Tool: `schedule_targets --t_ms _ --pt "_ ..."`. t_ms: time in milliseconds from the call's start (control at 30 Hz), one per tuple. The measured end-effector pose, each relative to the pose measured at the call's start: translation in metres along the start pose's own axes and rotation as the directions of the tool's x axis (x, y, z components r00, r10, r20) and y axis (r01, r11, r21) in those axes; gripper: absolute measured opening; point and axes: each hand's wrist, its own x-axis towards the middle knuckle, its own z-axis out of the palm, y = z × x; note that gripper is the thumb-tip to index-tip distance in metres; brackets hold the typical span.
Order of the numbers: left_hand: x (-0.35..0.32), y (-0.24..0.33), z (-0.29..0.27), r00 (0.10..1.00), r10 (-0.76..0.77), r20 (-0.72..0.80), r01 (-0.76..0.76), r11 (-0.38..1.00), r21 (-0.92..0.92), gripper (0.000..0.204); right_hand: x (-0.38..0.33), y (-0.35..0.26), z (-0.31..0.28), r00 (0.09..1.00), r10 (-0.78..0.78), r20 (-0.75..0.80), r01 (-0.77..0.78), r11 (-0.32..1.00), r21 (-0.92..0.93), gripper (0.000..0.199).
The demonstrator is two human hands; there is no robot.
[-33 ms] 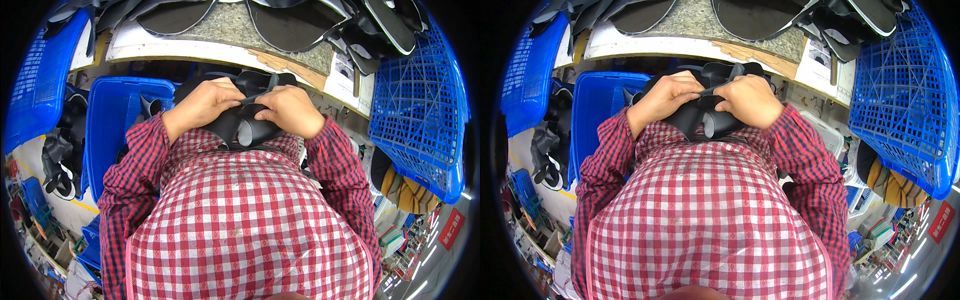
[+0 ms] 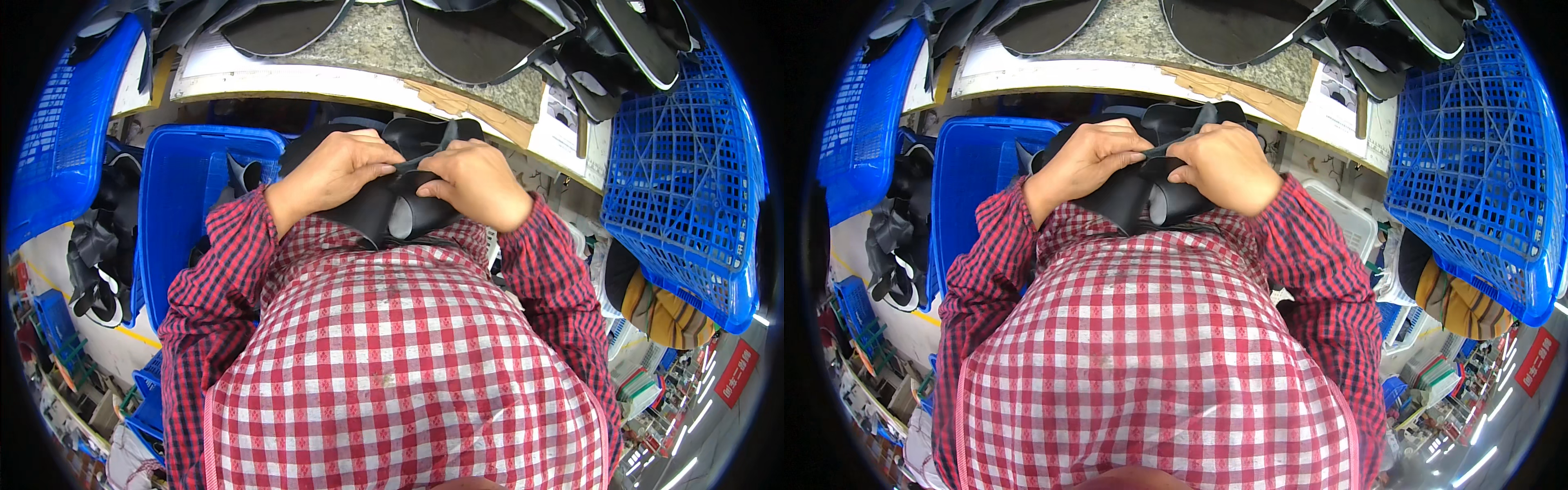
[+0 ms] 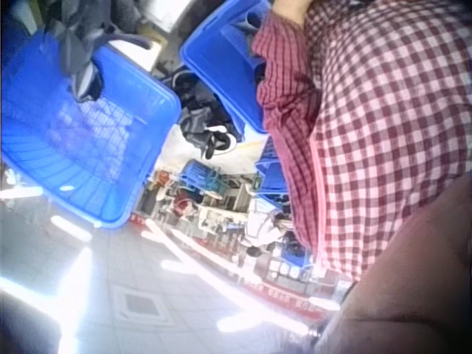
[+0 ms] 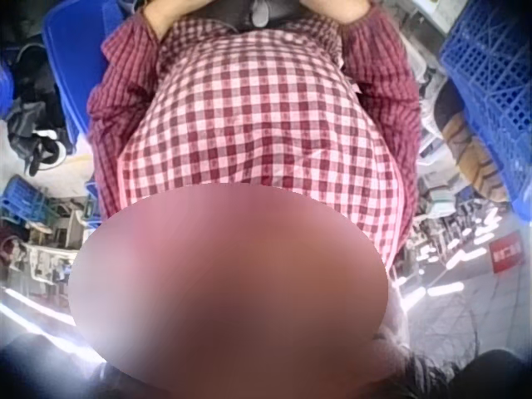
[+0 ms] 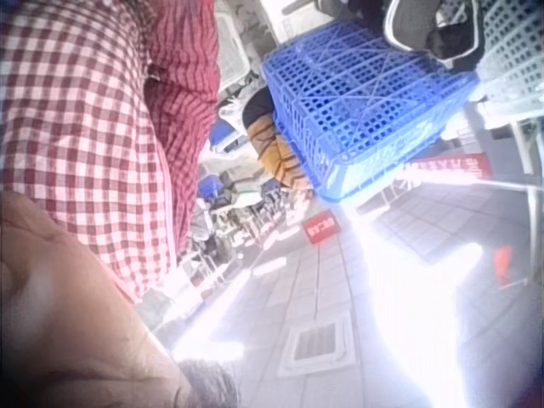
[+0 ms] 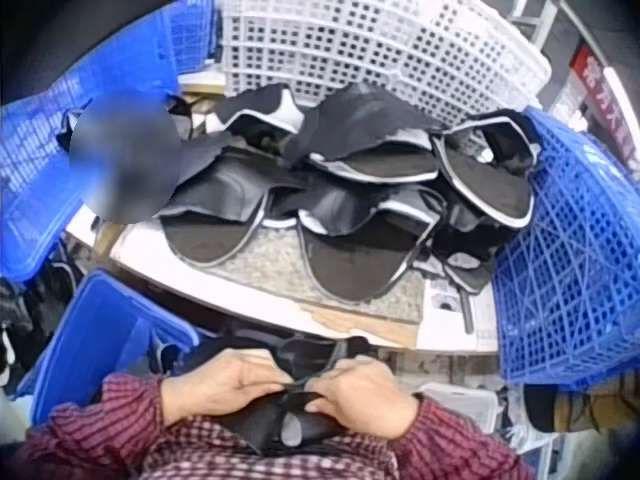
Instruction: The person repeatedly picks up black slipper uppers and white insoles, aligns them, and presses the edges together by hand. They turn each slipper over to check the bond and place finished units into a blue basket. The process is repeated for multiple pairs.
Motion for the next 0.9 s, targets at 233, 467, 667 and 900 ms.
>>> schedule_targets --t_ms 233,467,667,900 --pt "-0.010 -0.005 0.018 0.777 -0.597 0.203 0.489 0.368 -0.790 0.015 -0.015 -0.010 0.014 0.983 0.000 -0.184 -0.011 0.998 -0.055 0.026" --pt "-0.024 0.001 0.025 0.813 -0.578 0.072 0.430 0.513 -0.743 0.018 -0.006 0.005 0.013 0.993 0.107 -0.048 -0.094 0.972 0.214 0.035" --pt "-0.021 0.003 0.029 0.848 -0.529 -0.029 0.408 0.687 -0.602 0.019 -0.008 0.009 0.017 0.988 0.124 -0.088 -0.105 0.975 0.198 0.036" --pt "-0.020 0.007 0.029 0.854 -0.517 -0.060 0.412 0.742 -0.528 0.018 -0.009 0.010 0.019 0.987 0.117 -0.108 -0.101 0.984 0.147 0.036"
